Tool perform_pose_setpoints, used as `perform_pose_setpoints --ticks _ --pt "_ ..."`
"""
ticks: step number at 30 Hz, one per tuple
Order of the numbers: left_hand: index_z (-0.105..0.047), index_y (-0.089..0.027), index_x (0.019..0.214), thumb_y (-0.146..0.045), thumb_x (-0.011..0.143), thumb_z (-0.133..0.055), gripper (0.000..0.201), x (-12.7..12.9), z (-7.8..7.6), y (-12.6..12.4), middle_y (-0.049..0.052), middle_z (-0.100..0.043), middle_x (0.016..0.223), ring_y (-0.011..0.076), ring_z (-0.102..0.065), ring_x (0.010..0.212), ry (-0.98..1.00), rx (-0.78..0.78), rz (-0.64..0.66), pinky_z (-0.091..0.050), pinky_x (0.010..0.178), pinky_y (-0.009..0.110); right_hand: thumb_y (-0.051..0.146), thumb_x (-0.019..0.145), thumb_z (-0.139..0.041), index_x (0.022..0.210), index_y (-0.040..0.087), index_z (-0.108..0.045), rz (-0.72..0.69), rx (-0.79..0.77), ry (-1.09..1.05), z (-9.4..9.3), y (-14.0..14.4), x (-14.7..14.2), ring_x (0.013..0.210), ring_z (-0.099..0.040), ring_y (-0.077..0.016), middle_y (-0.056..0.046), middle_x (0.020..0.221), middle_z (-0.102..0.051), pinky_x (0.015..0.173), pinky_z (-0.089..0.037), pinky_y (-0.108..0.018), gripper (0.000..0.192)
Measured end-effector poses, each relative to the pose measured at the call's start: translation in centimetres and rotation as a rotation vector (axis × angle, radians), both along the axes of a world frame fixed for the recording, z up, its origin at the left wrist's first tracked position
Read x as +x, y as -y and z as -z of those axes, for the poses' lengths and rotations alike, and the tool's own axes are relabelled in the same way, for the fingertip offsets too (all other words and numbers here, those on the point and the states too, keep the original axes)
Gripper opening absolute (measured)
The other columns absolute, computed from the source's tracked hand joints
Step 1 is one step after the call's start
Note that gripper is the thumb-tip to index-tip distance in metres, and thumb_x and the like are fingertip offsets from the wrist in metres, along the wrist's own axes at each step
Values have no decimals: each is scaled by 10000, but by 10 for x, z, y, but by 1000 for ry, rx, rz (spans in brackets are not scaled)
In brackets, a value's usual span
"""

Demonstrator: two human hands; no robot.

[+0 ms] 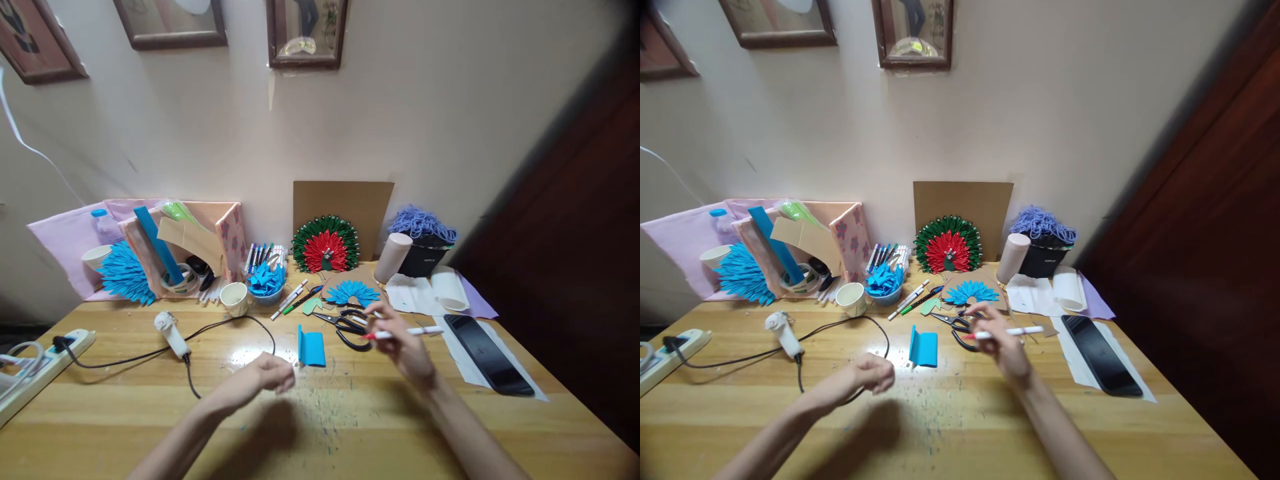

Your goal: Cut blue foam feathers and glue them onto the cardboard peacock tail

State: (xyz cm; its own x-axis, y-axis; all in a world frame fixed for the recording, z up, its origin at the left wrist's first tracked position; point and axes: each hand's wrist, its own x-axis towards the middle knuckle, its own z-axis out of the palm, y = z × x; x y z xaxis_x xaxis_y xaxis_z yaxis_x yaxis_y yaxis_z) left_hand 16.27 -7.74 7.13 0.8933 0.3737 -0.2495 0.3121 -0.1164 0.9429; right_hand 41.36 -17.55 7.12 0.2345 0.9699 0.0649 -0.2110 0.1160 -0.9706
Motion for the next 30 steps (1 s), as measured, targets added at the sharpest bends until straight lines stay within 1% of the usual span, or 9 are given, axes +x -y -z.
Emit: perform_pose_setpoints --ticks 2,5,7,9,13,17,20,24,30 --pt "-548 -154 645 -440 846 -381 388 -3 9 -21 2 -517 628 131 -476 634 -34 184 -209 -364 634 231 377 810 -487 937 220 -544 114 -6 89 5 -1 17 420 -334 -86 49 537 -410 395 -268 -200 210" --pt "-600 -171 740 -369 822 -440 267 10 31 -48 42 -574 778 180 -520 770 -96 589 -433 -381 707 272 368 814 -514 938 211 -560 47 -31 306 24 -9 11 606 -551 -145 -8 663 -588 589 -441 -264 205" --pt "-616 -181 760 -305 806 -465 201 24 47 -58 57 -573 818 200 -523 818 -167 769 -450 -389 730 292 360 833 -485 919 213 -589 -8 -34 462 39 -17 -10 781 -605 -189 -45 805 -652 743 -455 -330 200" --pt "-615 -176 797 -246 802 -469 162 35 58 -62 73 -567 872 206 -521 855 -230 860 -430 -398 752 304 349 854 -451 921 223 -617 -40 2 642 52 -25 -31 883 -594 -211 -62 930 -649 787 -442 -349 219" --pt "-568 -163 972 -254 820 -461 208 42 60 -45 102 -533 999 229 -491 954 -213 982 -461 -400 821 350 312 875 -415 977 227 -603 -29 51 758 64 -33 -48 921 -575 -211 -66 983 -632 794 -436 -339 230" --pt "-450 -196 1177 -406 743 -578 499 47 56 -14 108 -481 1123 246 -460 1043 -13 964 -298 -399 872 370 312 884 -382 988 216 -549 119 15 612 66 -34 -38 899 -587 -193 -61 978 -622 790 -448 -324 218" --pt "-384 -207 1241 -408 628 -682 711 57 61 -1 114 -454 1178 276 -437 1093 9 909 -230 -391 893 400 321 867 -407 978 208 -508 182 -37 527 72 -30 -32 837 -603 -183 -57 935 -620 764 -467 -327 188" --pt "-372 -194 1249 -338 653 -659 677 65 71 -4 116 -448 1185 266 -434 1104 -15 844 -244 -378 912 394 273 829 -449 955 198 -497 146 -71 561 77 -23 -35 850 -603 -188 -57 892 -622 767 -472 -337 154" --pt "-424 -186 1189 -309 712 -611 526 60 73 -10 96 -487 1101 222 -477 1031 41 671 -264 -394 880 350 199 753 -524 895 203 -487 62 -56 630 81 -18 -41 819 -606 -175 -47 892 -614 765 -477 -318 146"
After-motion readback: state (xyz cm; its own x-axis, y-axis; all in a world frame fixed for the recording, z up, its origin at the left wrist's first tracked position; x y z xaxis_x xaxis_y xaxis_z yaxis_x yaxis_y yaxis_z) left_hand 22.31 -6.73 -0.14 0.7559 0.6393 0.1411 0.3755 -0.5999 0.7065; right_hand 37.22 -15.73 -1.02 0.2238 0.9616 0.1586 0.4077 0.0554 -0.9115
